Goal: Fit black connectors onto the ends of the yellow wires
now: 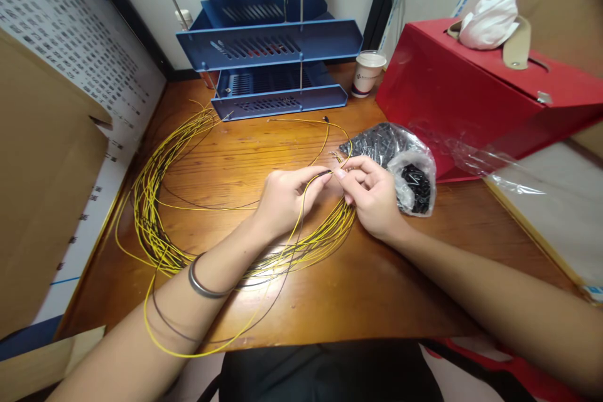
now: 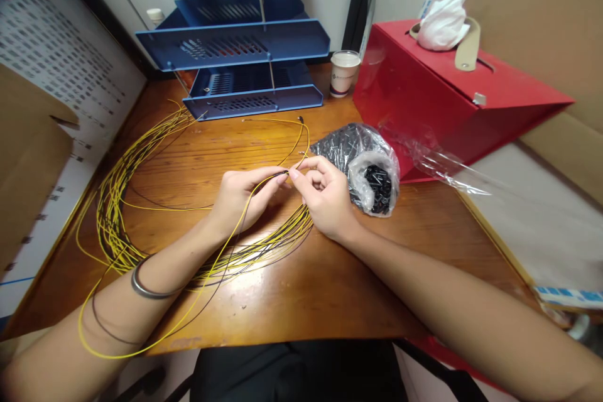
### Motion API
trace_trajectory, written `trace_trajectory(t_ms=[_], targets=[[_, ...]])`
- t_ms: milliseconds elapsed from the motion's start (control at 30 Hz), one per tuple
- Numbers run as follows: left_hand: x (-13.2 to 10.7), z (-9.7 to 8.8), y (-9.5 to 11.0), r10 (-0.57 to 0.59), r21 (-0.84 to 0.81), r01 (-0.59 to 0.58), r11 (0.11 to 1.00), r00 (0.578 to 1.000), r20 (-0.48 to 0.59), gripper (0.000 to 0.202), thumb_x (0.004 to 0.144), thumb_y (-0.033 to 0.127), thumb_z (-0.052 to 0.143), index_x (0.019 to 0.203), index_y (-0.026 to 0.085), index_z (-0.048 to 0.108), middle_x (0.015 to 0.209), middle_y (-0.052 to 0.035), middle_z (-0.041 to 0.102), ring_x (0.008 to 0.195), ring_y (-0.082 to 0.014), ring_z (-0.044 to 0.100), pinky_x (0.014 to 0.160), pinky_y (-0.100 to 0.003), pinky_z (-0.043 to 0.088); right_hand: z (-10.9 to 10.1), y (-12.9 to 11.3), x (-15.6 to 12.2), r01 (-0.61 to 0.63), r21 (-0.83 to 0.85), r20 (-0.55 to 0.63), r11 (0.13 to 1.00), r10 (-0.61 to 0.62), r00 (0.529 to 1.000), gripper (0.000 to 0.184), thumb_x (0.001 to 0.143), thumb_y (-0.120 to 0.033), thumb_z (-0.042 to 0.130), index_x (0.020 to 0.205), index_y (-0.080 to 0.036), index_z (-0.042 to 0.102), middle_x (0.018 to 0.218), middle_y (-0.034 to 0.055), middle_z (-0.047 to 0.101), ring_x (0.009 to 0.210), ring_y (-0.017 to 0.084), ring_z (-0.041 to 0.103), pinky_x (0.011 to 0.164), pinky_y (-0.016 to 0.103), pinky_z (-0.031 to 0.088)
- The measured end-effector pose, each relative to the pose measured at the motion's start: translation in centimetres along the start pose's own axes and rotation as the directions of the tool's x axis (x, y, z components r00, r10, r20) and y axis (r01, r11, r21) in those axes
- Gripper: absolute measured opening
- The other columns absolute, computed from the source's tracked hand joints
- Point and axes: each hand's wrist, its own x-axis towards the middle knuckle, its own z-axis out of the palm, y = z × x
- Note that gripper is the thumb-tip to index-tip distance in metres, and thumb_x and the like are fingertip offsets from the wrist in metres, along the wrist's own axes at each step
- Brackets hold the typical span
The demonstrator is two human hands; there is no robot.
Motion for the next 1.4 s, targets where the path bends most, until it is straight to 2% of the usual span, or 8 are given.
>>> trace_trajectory(t_ms=[267,467,733,967,1167,1233,1333,1400], targets=[[0.05,0.08,-0.34,0.032,0.015,-0.031,0.999,0.999,-0.02,0.025,0.097,0.03,0.061,0.103,0.014,0.079,0.085,-0.0069,0.081,0.064,-0.0136,0.073,0.064,-0.021,0.052,0.11,-0.21,0.06,-0.006,-0.014,0.018,1.0,0.007,1.0,0.029,0.083,-0.043,0.076,0.078,-0.019,0.059,0.048,-0.0073,0.05,0.041,0.007,0.041,0.042,0.022,0.029],[-0.01,0.06,-0.34,0.035,0.016,-0.035,0.999,0.999,-0.007,0.026,0.098,0.03,0.06,0.105,0.014,0.079,0.087,-0.0077,0.082,0.067,-0.0146,0.074,0.067,-0.022,0.053,0.07,0.08,0.03,0.011,0.036,-0.006,0.999,-0.011,1.0,0.026,0.086,-0.041,0.073,0.089,-0.019,0.06,0.047,-0.009,0.051,0.042,0.007,0.043,0.044,0.021,0.032],[0.03,0.12,-0.42,0.031,0.032,-0.031,0.999,0.999,0.007,0.025,0.097,0.029,0.061,0.105,0.015,0.079,0.083,-0.0059,0.081,0.062,-0.0131,0.072,0.062,-0.021,0.051,0.1,-0.2,0.07,0.006,0.004,0.023,1.0,-0.006,1.0,0.031,0.083,-0.044,0.076,0.079,-0.019,0.059,0.047,-0.0082,0.05,0.041,0.007,0.042,0.042,0.021,0.029],[-0.07,0.16,-0.43,0.041,0.029,-0.04,0.999,0.999,-0.011,0.026,0.098,0.031,0.06,0.106,0.015,0.079,0.086,-0.0069,0.082,0.067,-0.0144,0.074,0.067,-0.022,0.054,0.08,0.23,0.0,0.026,0.084,-0.057,0.996,-0.021,0.998,0.027,0.086,-0.043,0.073,0.088,-0.02,0.059,0.046,-0.009,0.051,0.042,0.008,0.044,0.044,0.022,0.033],[-0.02,0.11,-0.52,0.058,0.049,-0.057,0.997,0.998,-0.01,0.023,0.097,0.027,0.061,0.105,0.016,0.079,0.081,-0.0049,0.081,0.054,-0.0104,0.065,0.058,-0.021,0.047,0.1,0.02,0.13,-0.008,0.02,0.031,1.0,0.007,0.999,0.035,0.081,-0.048,0.077,0.078,-0.019,0.059,0.049,-0.0072,0.052,0.041,0.007,0.043,0.042,0.022,0.029],[-0.02,0.13,-0.51,0.065,0.049,-0.064,0.997,0.998,-0.017,0.023,0.097,0.027,0.061,0.105,0.015,0.08,0.079,-0.0047,0.081,0.052,-0.0099,0.063,0.056,-0.021,0.046,0.07,0.03,0.1,-0.002,0.022,0.031,1.0,0.002,1.0,0.032,0.083,-0.047,0.076,0.081,-0.019,0.059,0.049,-0.0074,0.052,0.042,0.007,0.043,0.043,0.022,0.03],[-0.04,0.16,-0.49,0.062,0.037,-0.061,0.997,0.998,-0.018,0.024,0.097,0.029,0.061,0.104,0.015,0.08,0.081,-0.0057,0.081,0.055,-0.011,0.066,0.058,-0.021,0.048,0.04,0.15,0.05,0.008,0.058,-0.008,0.998,-0.007,1.0,0.029,0.086,-0.044,0.073,0.096,-0.02,0.06,0.048,-0.0092,0.052,0.043,0.008,0.044,0.046,0.022,0.033],[-0.05,0.17,-0.49,0.062,0.037,-0.061,0.997,0.998,-0.021,0.024,0.097,0.029,0.062,0.104,0.015,0.08,0.083,-0.0062,0.081,0.058,-0.0121,0.069,0.06,-0.021,0.049,0.07,0.2,0.08,0.001,0.067,-0.031,0.998,0.002,1.0,0.029,0.087,-0.044,0.072,0.097,-0.021,0.059,0.047,-0.0096,0.051,0.043,0.009,0.045,0.046,0.023,0.033]])
